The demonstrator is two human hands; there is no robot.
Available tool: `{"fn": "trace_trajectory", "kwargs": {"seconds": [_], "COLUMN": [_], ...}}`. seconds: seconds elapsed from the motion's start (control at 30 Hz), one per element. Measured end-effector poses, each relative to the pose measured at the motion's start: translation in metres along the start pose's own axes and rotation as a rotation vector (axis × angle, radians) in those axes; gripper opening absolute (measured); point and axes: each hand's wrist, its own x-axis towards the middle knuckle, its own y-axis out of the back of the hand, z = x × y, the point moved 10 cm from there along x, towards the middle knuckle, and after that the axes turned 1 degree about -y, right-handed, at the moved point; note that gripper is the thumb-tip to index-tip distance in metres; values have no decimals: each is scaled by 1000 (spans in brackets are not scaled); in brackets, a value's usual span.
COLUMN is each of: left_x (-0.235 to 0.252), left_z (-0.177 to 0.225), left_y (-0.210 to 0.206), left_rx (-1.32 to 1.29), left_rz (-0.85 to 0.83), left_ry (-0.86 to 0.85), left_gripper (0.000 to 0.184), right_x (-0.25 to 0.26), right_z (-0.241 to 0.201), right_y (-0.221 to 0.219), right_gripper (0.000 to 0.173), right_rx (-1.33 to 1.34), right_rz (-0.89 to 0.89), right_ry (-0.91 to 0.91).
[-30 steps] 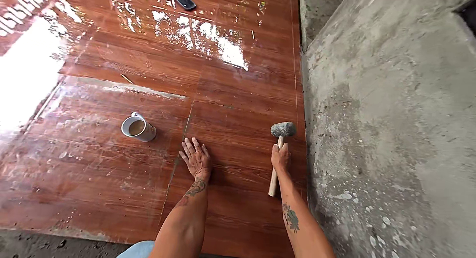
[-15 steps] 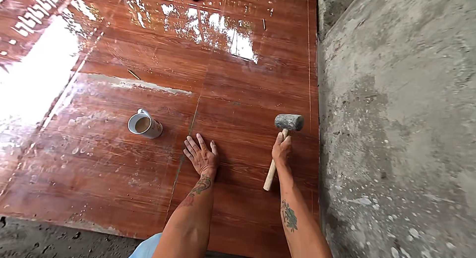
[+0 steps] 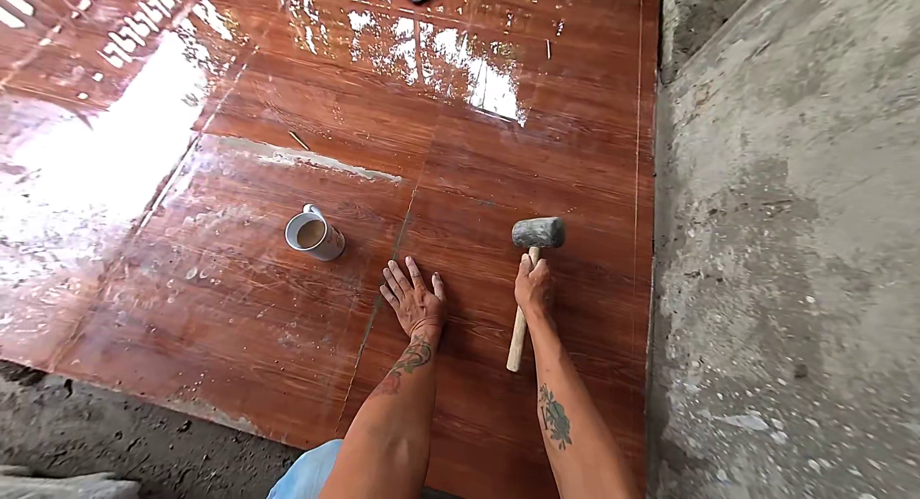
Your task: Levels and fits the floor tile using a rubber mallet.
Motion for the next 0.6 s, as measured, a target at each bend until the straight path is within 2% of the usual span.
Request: {"fn": "trace_trajectory", "kwargs": {"seconds": [0.17,0.27,0.4,0.47,0.53,0.6], "left_x": [1,0,1,-1,-1,-1], "left_z": [1,-2,0,-3,-3,-3], "left_y": [1,-2,1,0,-1,-1], "left_rx": [-7,-2,-4,-12,-28,-28], "left_rz": [10,16,11,-3,-1,21], "left_ry": [7,13,15,23,27,20], "left_gripper": [77,77,77,77,78,76], "right_x": [-11,-14,-24,-28,-26,-30], "right_z": [-33,-45,-62,-62,-71,-78], "right_y": [-15,-29,-35,-50,-48,-45], "right_gripper": [48,48,48,49,48,48], "right_rx": [-34,-100,-76,-126,-138,-112], "right_rz": [20,-86,-44,-102,-136,-95], "right_ry": [109,102,183,206,224,257]}}
